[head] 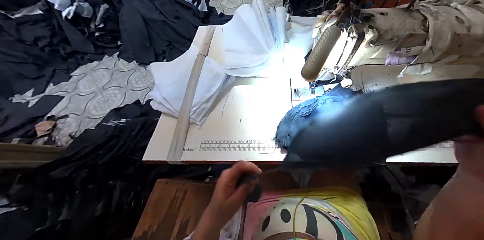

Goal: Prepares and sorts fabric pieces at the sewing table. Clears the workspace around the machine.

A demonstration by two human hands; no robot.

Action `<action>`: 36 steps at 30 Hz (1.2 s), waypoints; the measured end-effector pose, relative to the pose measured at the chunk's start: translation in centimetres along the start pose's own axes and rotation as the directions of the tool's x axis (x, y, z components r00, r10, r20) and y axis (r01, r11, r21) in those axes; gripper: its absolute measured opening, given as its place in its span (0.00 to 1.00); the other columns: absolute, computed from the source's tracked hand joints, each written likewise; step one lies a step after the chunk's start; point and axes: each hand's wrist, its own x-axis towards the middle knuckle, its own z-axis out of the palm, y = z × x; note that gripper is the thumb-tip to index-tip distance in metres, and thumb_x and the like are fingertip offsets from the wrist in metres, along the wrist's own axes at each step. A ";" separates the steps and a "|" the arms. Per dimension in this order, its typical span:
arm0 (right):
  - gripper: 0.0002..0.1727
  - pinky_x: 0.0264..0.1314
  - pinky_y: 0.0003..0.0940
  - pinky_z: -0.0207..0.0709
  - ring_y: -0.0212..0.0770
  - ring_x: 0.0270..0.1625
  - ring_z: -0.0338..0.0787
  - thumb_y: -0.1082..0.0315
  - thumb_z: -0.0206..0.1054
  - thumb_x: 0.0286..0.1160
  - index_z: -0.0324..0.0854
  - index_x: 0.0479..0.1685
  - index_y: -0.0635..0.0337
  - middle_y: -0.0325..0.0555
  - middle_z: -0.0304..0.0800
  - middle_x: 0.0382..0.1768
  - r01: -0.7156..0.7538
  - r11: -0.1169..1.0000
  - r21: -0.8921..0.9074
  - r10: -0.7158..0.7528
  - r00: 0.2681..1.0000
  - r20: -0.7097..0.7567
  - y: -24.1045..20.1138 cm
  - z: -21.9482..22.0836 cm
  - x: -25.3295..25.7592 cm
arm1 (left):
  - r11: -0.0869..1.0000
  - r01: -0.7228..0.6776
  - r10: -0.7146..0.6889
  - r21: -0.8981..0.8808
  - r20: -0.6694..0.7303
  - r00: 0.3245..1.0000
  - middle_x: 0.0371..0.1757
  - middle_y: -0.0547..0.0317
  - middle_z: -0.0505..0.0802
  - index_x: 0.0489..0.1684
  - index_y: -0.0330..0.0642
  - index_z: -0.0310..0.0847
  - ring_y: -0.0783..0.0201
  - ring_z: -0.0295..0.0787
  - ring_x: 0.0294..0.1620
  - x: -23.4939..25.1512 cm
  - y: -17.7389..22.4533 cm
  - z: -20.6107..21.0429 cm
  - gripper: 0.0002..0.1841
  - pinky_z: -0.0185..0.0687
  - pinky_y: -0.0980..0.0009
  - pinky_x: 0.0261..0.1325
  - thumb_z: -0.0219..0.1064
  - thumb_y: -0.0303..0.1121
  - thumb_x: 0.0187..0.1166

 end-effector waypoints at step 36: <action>0.07 0.47 0.14 0.76 0.27 0.43 0.82 0.65 0.69 0.79 0.79 0.42 0.58 0.43 0.81 0.41 0.282 0.870 0.404 -0.489 0.594 0.638 -1.4 13.2 -8.4 | 0.886 0.384 -0.268 -0.261 0.388 0.882 0.52 0.77 0.93 0.62 0.48 0.84 0.86 0.86 0.53 0.0 -0.8 1.6 0.21 0.82 0.81 0.59 0.61 0.53 0.84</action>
